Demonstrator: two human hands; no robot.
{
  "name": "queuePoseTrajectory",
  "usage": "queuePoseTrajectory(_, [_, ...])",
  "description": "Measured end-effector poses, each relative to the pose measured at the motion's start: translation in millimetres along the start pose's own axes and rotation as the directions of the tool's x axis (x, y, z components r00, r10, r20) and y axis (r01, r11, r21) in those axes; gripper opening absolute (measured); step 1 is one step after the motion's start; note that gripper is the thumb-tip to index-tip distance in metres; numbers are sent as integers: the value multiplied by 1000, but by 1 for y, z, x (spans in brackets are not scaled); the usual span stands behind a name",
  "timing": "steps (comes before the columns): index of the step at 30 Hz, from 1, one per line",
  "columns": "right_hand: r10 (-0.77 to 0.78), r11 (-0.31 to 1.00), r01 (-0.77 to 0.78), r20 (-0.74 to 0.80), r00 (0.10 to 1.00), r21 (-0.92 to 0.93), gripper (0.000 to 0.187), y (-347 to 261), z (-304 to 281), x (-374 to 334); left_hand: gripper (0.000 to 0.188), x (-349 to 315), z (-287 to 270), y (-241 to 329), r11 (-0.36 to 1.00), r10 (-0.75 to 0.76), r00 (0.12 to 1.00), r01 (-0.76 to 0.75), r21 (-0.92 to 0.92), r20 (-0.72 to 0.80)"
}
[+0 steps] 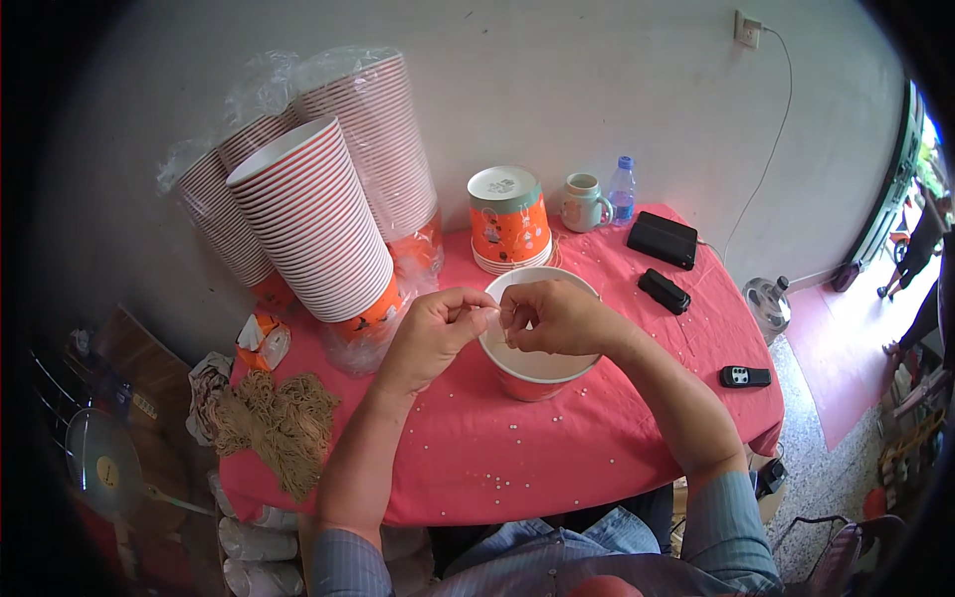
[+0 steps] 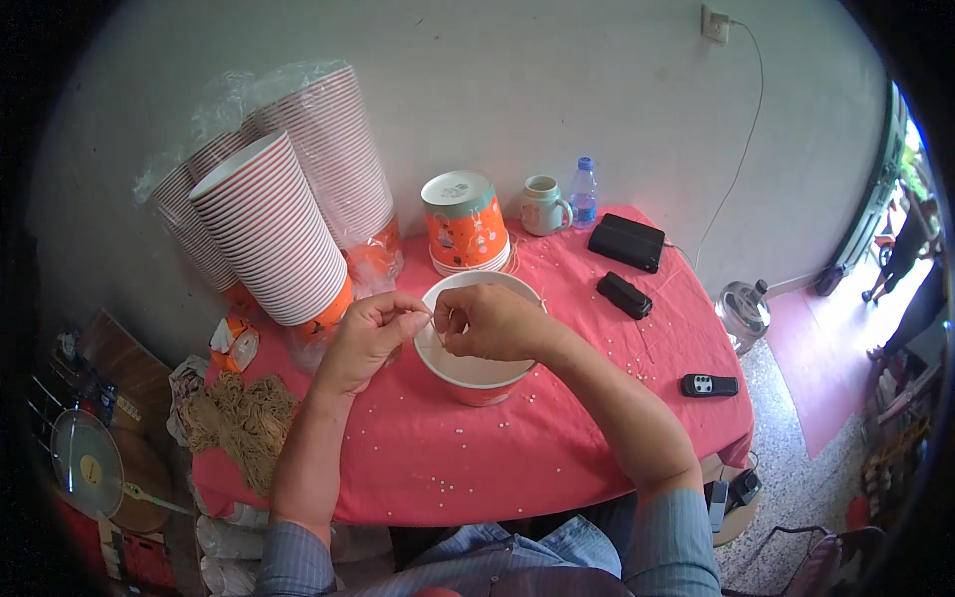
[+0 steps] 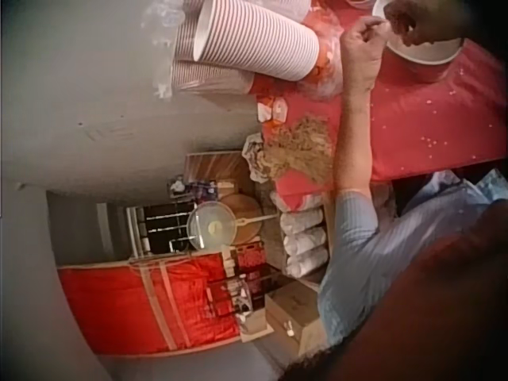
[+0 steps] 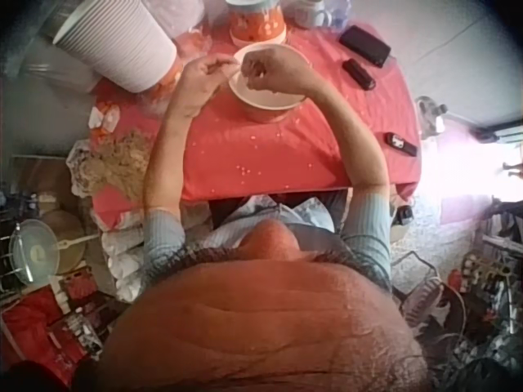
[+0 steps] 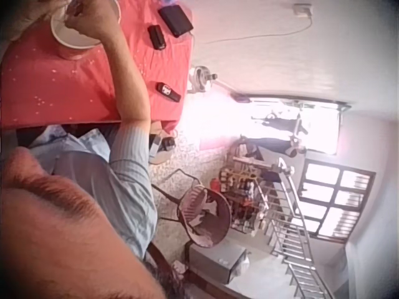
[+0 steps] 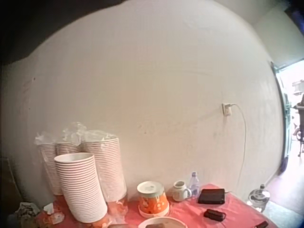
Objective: Attaching string handles to paper buckets by threading them through pre-punched holes.
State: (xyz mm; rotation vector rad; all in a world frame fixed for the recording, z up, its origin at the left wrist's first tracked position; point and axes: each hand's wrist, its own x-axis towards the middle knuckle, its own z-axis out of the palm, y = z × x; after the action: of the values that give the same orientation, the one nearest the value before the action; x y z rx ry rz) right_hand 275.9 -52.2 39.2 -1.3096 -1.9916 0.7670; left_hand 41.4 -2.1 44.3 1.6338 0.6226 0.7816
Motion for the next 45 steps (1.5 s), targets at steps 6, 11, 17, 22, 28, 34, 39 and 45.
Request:
queuePoseTrajectory(6, [14, 1000, -14, -13, 1000, -17, 19, -3, -1, 0, 10, 0, -9, -2, 996, -30, 999, 29, -84, -15])
queuePoseTrajectory(11, [44, 998, -44, 7, 999, 38, 17, 0, -7, 0, 5, 3, -8, -2, 991, -66, 995, 56, -120, -76])
queuePoseTrajectory(17, [40, 993, -37, -28, 999, 116, 20, 7, -19, 0, 8, 6, -18, -10, 991, -58, 996, 50, -123, -63])
queuePoseTrajectory(22, [123, 909, -124, 28, 992, 399, 21, -11, -43, -8, 8, 5, -31, -4, 993, -101, 993, 97, -72, -58])
queuePoseTrajectory(28, [51, 844, -45, 3, 999, 534, 23, -5, -45, -8, 13, 3, -27, 2, 922, 129, 981, -66, 382, -142])
queuePoseTrajectory(34, [-91, 790, 117, -74, 993, 602, 25, -8, -40, -9, 33, -5, 9, 11, 575, 551, 832, -434, 694, 64])
queuePoseTrajectory(39, [-160, 763, 143, -30, 987, 630, 18, -20, -30, -10, 18, -4, 28, 0, 577, 587, 805, -495, 649, 92])
queuePoseTrajectory(45, [-183, 783, 157, -18, 983, 602, 15, -18, -30, -11, 13, -7, 25, 3, 667, 522, 852, -383, 639, -34])
